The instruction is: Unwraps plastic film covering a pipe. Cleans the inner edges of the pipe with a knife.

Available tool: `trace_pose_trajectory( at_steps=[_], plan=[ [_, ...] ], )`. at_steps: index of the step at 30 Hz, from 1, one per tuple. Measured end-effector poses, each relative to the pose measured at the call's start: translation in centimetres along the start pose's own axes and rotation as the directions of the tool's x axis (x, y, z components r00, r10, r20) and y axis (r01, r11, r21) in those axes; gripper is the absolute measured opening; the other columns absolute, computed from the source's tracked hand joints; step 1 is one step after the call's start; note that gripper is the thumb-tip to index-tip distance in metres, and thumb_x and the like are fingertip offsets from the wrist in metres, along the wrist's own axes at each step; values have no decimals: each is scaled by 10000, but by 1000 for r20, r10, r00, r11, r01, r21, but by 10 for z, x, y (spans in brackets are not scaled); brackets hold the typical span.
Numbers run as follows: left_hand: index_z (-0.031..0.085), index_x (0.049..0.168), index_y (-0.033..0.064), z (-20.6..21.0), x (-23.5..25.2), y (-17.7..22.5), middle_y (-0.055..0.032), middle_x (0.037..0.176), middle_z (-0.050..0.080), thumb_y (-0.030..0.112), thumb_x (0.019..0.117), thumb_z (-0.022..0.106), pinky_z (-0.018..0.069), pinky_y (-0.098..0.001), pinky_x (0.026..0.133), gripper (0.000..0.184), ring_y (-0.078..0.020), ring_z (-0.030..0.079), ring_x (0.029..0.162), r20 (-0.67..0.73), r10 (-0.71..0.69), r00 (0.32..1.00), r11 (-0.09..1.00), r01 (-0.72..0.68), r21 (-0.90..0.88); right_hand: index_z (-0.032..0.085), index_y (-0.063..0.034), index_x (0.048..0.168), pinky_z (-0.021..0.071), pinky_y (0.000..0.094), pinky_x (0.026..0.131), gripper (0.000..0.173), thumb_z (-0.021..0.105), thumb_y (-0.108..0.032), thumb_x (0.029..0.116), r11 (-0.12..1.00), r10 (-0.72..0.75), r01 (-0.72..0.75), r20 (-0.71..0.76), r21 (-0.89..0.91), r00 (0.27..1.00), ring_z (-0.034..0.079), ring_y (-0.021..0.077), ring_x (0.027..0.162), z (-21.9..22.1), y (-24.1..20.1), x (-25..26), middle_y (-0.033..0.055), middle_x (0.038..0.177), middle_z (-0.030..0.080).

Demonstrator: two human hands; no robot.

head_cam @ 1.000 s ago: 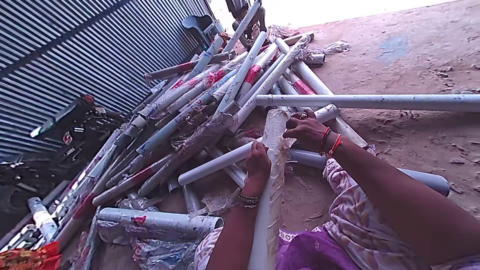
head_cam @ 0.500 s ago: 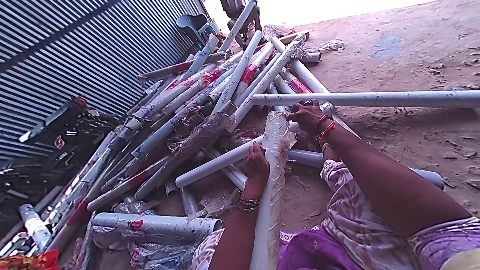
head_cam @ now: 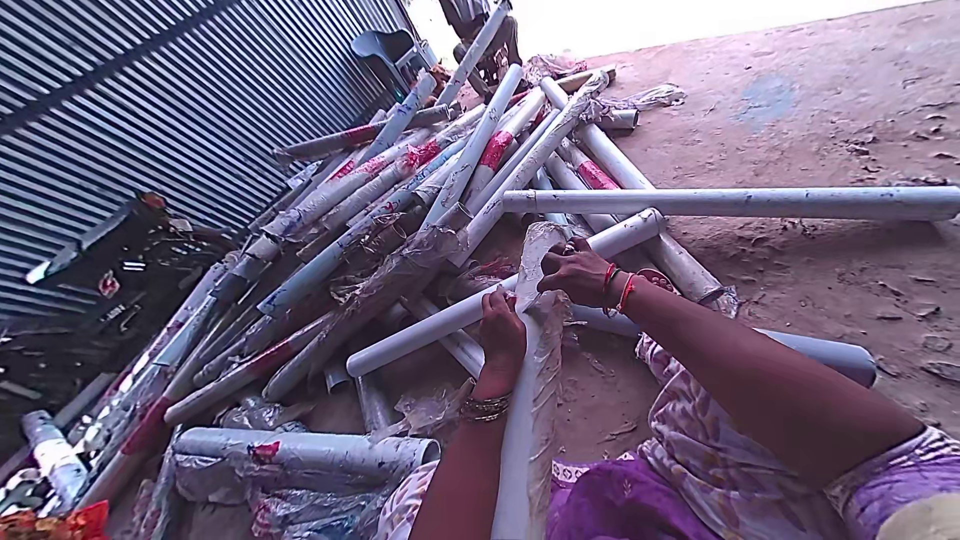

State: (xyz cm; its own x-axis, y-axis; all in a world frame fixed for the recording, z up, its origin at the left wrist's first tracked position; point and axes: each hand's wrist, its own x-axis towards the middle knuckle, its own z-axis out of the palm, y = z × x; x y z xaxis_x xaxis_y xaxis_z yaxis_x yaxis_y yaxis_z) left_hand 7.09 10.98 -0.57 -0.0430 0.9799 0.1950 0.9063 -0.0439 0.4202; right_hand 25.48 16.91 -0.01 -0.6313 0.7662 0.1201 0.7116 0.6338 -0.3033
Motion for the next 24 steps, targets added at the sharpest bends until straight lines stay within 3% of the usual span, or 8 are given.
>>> trace_pose_trajectory(
  at_steps=[4,8,10,12,15,17,20,24],
  plan=[
    [611,1202,-166,-1,1,-1,-330,1219,634,63,1072,478,504,-453,1016,294,-406,655,1141,-43,-71,997,995,68,-69,776,-209,1148,317,712,1034,338,618,22,958,955,290,-295,-107,-28,951,538,472,1231,-4,27,8,224,1207,642],
    [641,1155,-156,-1,0,-7,-312,1153,662,48,1058,497,512,-465,991,268,-395,669,1091,-74,-35,997,986,22,-164,743,-178,1238,365,694,990,271,603,-91,1023,887,427,-391,-112,245,897,548,439,1254,-10,16,0,192,1267,654],
    [672,1095,-148,4,0,-12,-291,1071,684,30,1043,493,527,-467,936,258,-375,685,1013,-120,44,992,972,-70,-224,663,-77,1336,406,630,1051,298,541,-109,1066,801,467,-399,-49,446,883,576,413,1279,-9,7,-1,220,1332,645],
    [696,1095,-130,9,-4,-15,-268,1012,681,12,1016,467,530,-462,893,280,-354,677,961,-157,133,979,943,-174,-283,572,7,1392,430,568,1068,333,480,-112,1095,642,523,-430,48,635,851,606,410,1231,-1,7,1,279,1315,630],
    [710,1171,-90,13,-9,-14,-278,1025,687,82,993,438,532,-520,858,368,-395,680,954,-154,265,952,910,-300,-287,531,60,1369,456,553,962,334,426,-134,1118,487,601,-484,122,727,790,608,425,1081,0,-1,2,324,1215,610],
    [705,1242,-47,11,-11,-8,-279,1054,690,223,1032,517,544,-549,843,390,-413,689,947,-34,278,960,941,-279,-192,537,66,1370,446,552,991,340,433,-135,1116,496,594,-509,153,704,790,603,426,1127,-5,-3,1,327,1251,606],
    [662,1370,63,2,-7,7,-244,1197,673,269,1057,576,544,-513,917,384,-382,687,1049,211,137,968,990,-140,-1,608,10,1317,459,584,995,320,475,-187,1102,702,548,-556,162,445,821,624,412,1172,-16,-8,-3,264,1231,653],
    [744,1157,-8,4,-2,7,-234,1097,701,169,1057,559,540,-493,925,275,-364,695,1025,161,99,982,995,-93,-40,623,-53,1297,498,580,888,308,498,-200,1058,802,556,-589,240,98,796,637,399,1147,-45,-47,-28,223,1219,643]
  ],
)
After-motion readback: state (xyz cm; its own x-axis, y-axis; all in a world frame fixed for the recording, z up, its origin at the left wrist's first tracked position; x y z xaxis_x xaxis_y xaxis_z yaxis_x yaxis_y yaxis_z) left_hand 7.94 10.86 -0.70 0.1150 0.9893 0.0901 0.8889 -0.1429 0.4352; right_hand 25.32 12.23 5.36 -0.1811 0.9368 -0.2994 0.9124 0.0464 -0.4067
